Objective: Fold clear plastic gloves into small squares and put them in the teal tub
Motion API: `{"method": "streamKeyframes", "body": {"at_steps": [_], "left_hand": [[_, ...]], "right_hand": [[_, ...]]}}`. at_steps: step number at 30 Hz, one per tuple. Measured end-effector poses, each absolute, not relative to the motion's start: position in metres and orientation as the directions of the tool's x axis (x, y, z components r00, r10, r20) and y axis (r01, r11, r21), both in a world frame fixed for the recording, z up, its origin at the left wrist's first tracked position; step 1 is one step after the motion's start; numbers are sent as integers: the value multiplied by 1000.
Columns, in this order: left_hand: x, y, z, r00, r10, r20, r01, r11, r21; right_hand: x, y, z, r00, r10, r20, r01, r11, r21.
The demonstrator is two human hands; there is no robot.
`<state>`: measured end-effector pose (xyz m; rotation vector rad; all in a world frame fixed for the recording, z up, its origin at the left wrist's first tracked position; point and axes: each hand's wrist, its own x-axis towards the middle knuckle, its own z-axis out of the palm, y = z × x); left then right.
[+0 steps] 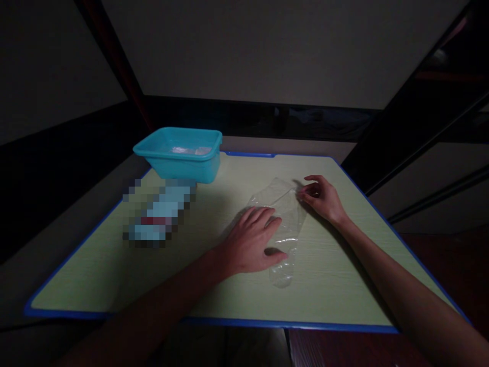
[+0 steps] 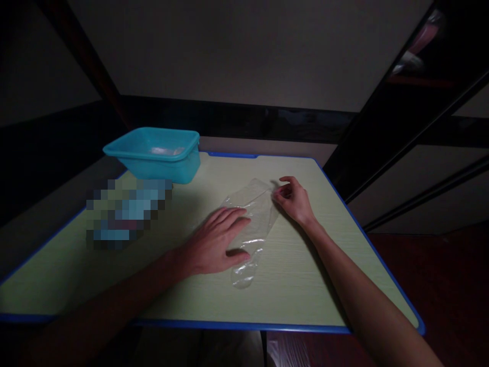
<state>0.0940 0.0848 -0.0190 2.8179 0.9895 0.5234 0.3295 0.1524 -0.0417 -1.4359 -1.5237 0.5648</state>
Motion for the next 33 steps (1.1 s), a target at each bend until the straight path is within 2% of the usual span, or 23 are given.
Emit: {"method": "streamKeyframes", "body": {"at_steps": [6, 14, 17, 20, 23, 25, 33], "left_hand": [[84, 105, -21, 622, 727, 290, 671, -686, 281], [81, 113, -29, 609, 749, 260, 725, -659, 201], [81, 113, -30, 606, 755, 251, 723, -654, 222], [79, 117, -28, 568, 780, 264, 703, -626, 338], [82, 130, -19, 455, 852, 259, 665, -518, 538], [89, 146, -12, 383, 901, 204, 613, -413, 674], [134, 225, -10, 419, 907, 45, 521, -280, 806]], "right_hand": [[329, 153, -39, 204, 941, 271, 383, 178, -906], [327, 152, -37, 242, 956, 164, 206, 115, -972], [327, 152, -36, 231, 962, 143, 187, 100, -977], [330, 151, -35, 216, 969, 119, 197, 76, -978], [334, 152, -34, 176, 980, 92, 211, 54, -976], [337, 152, -34, 145, 986, 87, 237, 51, -970], [344, 148, -35, 73, 988, 137, 260, 114, -959]]}}
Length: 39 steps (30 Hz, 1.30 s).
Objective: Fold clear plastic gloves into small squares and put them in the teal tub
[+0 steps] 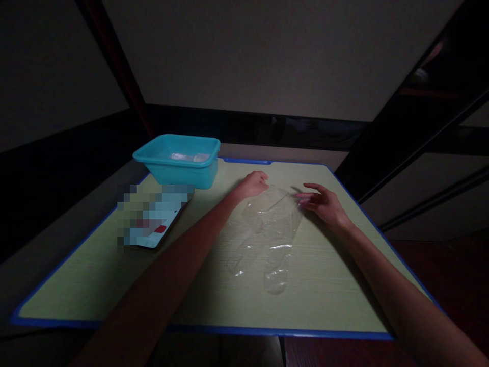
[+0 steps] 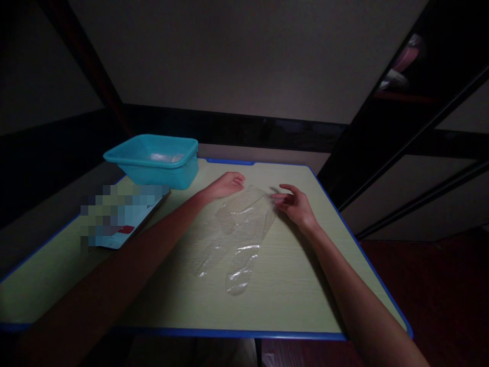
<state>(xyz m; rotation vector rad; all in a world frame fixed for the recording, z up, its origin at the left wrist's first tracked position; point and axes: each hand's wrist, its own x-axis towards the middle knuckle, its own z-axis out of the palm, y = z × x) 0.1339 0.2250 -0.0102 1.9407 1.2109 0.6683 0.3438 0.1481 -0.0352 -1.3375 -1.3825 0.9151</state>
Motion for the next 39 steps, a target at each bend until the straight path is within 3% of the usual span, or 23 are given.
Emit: {"method": "streamKeyframes", "body": {"at_steps": [10, 20, 28, 39], "left_hand": [[140, 248, -14, 491, 870, -52, 422, -185, 887], [133, 250, -12, 463, 885, -43, 379, -154, 913], [135, 243, -8, 449, 892, -49, 338, -119, 934], [131, 237, 2, 425, 901, -91, 309, -50, 950]], "right_hand": [[338, 142, -25, 105, 971, 213, 257, 180, -949], [344, 146, -33, 120, 979, 163, 288, 123, -950], [336, 140, -22, 122, 992, 0, 228, -28, -973], [323, 130, -20, 8, 1000, 14, 349, 11, -937]]}}
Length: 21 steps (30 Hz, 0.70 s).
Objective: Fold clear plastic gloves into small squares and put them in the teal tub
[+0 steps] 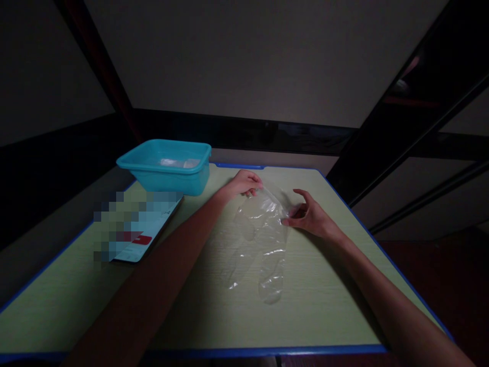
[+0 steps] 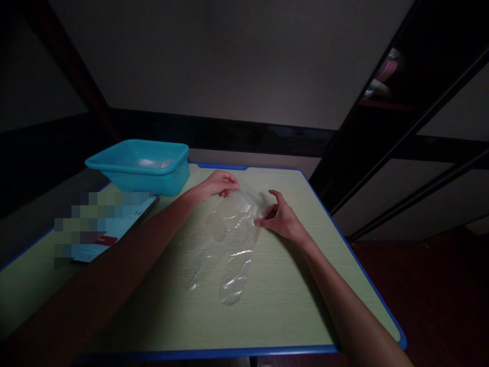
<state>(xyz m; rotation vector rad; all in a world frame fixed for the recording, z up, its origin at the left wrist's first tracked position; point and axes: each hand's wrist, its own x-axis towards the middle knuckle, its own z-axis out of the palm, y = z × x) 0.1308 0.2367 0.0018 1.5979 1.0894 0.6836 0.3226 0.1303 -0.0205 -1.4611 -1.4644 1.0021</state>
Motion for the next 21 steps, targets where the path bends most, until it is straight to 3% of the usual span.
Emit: {"method": "streamKeyframes", "body": {"at_steps": [7, 12, 21], "left_hand": [[133, 232, 7, 400, 909, -118, 258, 12, 966], [132, 230, 8, 396, 911, -118, 199, 40, 979], [126, 224, 9, 403, 909, -109, 137, 58, 989]], "right_hand": [[321, 128, -14, 103, 993, -65, 228, -87, -970], [322, 124, -12, 28, 989, -142, 222, -145, -964], [311, 113, -25, 44, 998, 34, 307, 19, -952]]}}
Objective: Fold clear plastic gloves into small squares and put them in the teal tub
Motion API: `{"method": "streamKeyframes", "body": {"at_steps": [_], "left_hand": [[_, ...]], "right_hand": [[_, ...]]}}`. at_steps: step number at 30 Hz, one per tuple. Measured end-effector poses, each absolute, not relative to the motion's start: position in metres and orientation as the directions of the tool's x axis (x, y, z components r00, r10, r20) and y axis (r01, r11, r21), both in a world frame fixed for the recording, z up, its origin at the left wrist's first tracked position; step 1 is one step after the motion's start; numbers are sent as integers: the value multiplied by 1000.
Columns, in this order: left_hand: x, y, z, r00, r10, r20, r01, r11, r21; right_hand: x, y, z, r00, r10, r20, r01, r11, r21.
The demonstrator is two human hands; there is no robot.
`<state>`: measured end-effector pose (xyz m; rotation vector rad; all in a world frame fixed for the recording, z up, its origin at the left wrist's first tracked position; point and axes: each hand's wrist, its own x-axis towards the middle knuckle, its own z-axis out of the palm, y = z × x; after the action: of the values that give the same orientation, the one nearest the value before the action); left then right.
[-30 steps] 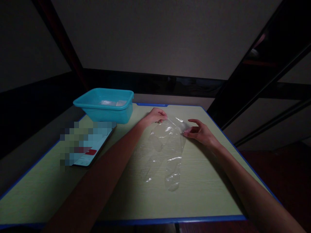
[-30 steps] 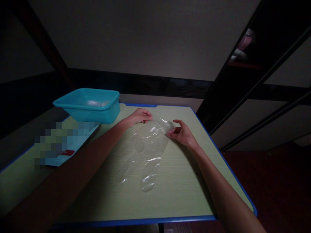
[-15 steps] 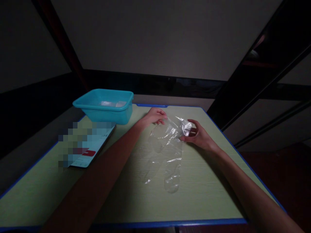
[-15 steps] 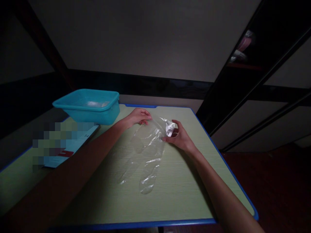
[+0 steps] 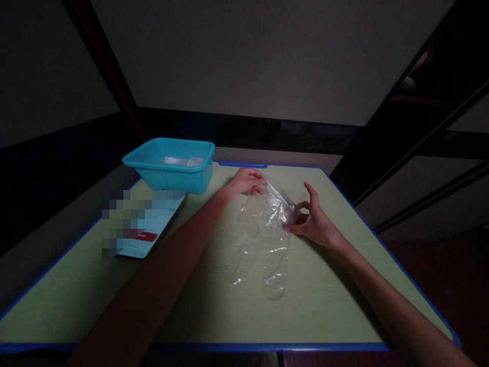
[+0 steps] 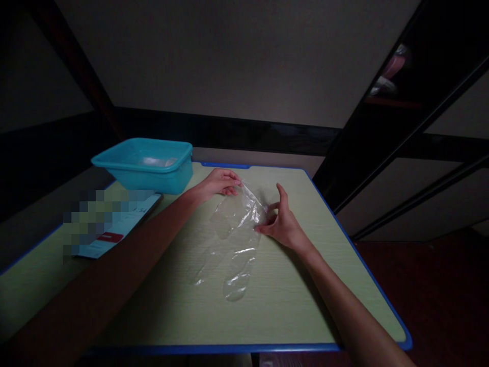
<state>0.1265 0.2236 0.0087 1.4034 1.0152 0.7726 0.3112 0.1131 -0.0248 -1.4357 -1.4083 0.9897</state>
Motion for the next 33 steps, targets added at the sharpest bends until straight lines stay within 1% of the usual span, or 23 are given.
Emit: {"method": "streamKeyframes", "body": {"at_steps": [6, 16, 25, 29, 33], "left_hand": [[120, 215, 9, 408, 909, -83, 108, 42, 993], [96, 193, 21, 367, 930, -3, 89, -31, 996], [80, 165, 26, 315, 949, 2, 198, -68, 978], [72, 156, 19, 284, 958, -31, 301, -58, 952], [66, 148, 10, 286, 957, -42, 326, -56, 944]], "right_hand": [[306, 107, -31, 81, 985, 150, 318, 117, -941], [299, 95, -27, 95, 946, 309, 433, 240, -869], [304, 95, -34, 53, 943, 329, 467, 268, -843], [304, 93, -30, 1, 928, 373, 554, 310, -772], [301, 88, -20, -85, 892, 444, 611, 399, -684]]}}
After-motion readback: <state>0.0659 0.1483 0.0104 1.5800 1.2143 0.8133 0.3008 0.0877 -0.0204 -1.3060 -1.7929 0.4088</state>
